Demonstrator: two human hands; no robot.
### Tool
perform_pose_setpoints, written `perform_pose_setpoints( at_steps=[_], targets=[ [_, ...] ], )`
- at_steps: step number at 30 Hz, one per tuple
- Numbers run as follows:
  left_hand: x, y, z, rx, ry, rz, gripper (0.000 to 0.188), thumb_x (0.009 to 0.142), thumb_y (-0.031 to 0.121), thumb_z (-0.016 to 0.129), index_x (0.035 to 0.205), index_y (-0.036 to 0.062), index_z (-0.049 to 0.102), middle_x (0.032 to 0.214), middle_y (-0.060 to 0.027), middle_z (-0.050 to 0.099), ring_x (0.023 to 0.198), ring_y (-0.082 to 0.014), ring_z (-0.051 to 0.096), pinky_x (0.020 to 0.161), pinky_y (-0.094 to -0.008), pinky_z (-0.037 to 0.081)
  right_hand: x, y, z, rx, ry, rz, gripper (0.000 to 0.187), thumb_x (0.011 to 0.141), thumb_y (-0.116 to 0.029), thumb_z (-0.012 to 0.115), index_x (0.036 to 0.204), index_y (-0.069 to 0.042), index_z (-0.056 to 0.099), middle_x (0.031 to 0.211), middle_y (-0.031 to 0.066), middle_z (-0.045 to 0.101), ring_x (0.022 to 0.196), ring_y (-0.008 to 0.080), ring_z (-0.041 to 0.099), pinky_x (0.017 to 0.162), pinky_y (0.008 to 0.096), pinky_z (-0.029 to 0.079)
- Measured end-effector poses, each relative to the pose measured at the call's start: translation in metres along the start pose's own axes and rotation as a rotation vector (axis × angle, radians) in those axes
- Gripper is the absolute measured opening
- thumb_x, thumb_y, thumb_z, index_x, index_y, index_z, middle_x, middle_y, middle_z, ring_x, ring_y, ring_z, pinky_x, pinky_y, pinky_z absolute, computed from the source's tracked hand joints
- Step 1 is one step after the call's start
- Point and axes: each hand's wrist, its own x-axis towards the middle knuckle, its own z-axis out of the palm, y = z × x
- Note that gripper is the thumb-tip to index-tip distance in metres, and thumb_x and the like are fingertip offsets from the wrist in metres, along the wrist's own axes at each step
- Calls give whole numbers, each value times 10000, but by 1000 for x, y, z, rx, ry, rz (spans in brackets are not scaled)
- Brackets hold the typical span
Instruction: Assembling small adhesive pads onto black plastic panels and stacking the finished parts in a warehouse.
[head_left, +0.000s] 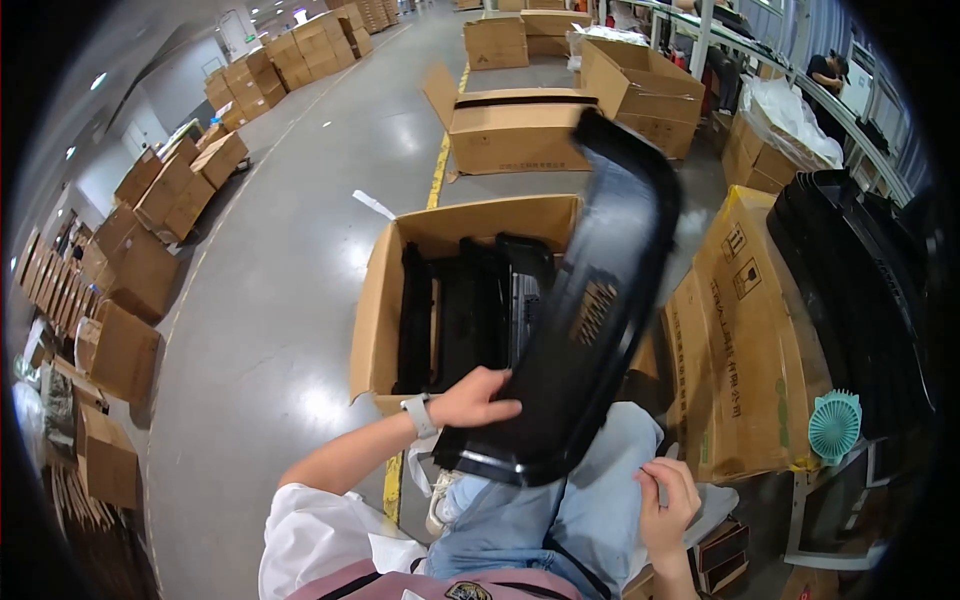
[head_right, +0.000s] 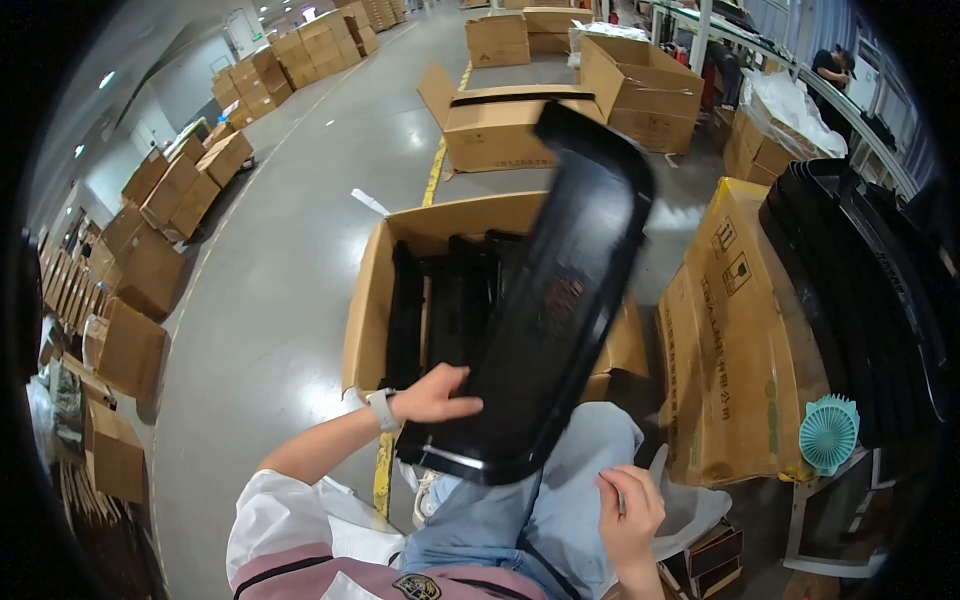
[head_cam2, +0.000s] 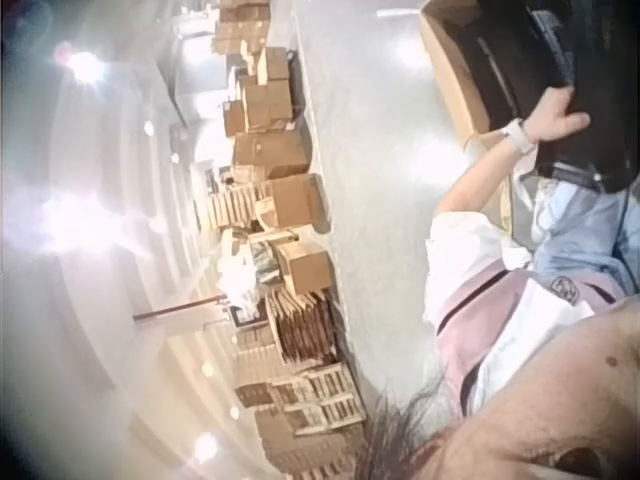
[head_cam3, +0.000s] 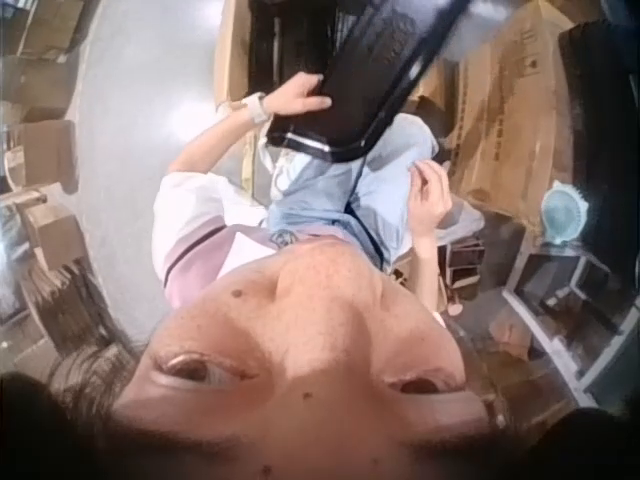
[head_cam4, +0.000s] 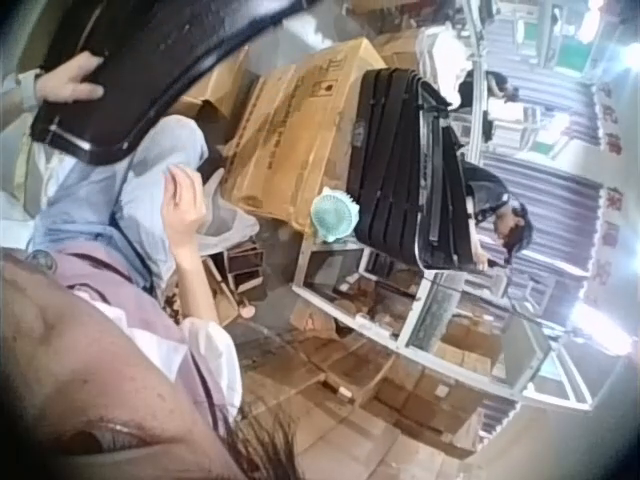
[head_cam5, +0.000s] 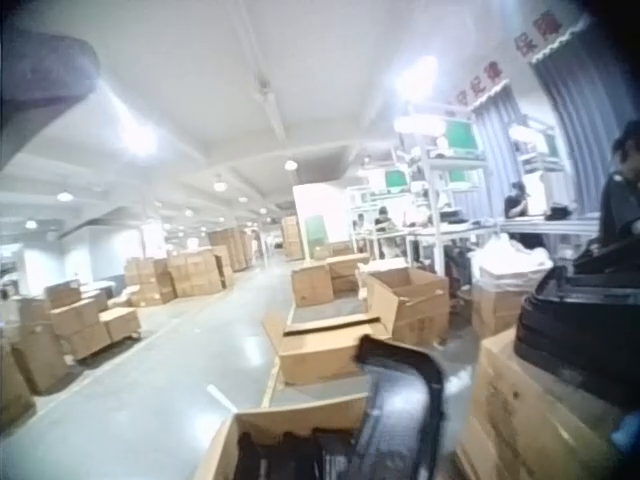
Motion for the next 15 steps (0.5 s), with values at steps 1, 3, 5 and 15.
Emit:
perform_pose_setpoints(
  at_steps=[1,3,5,15],
  targets=[
    [-9,29,2,64,-108,-11,279,823,239,649,901,-22,591,657,-161,553,545,-224,540,513,-331,413,6,-13,-5,-89,24,-236,62,777,40,618,831,10,607,811,108,603,714,252,626,676,350,505],
    [-32,50,18,-14,-239,68,271,822,225,636,891,-30,572,639,-176,532,548,-281,539,513,-351,408,2,-26,-11,-253,43,-543,50,785,-15,631,813,-39,596,810,91,602,802,278,622,801,433,478],
    [-53,66,31,-57,-432,52,266,821,201,622,796,-31,495,610,-170,499,540,-295,525,502,-358,389,-11,-31,-17,-321,25,-582,46,787,-21,631,810,-44,598,809,89,598,815,274,621,810,436,472],
    [-56,9,66,-259,-898,-198,300,809,269,688,870,-24,663,655,18,563,619,-52,469,527,-249,398,-110,27,-9,46,-178,217,61,810,-16,610,865,5,593,729,134,594,572,233,613,516,306,472]
  ],
)
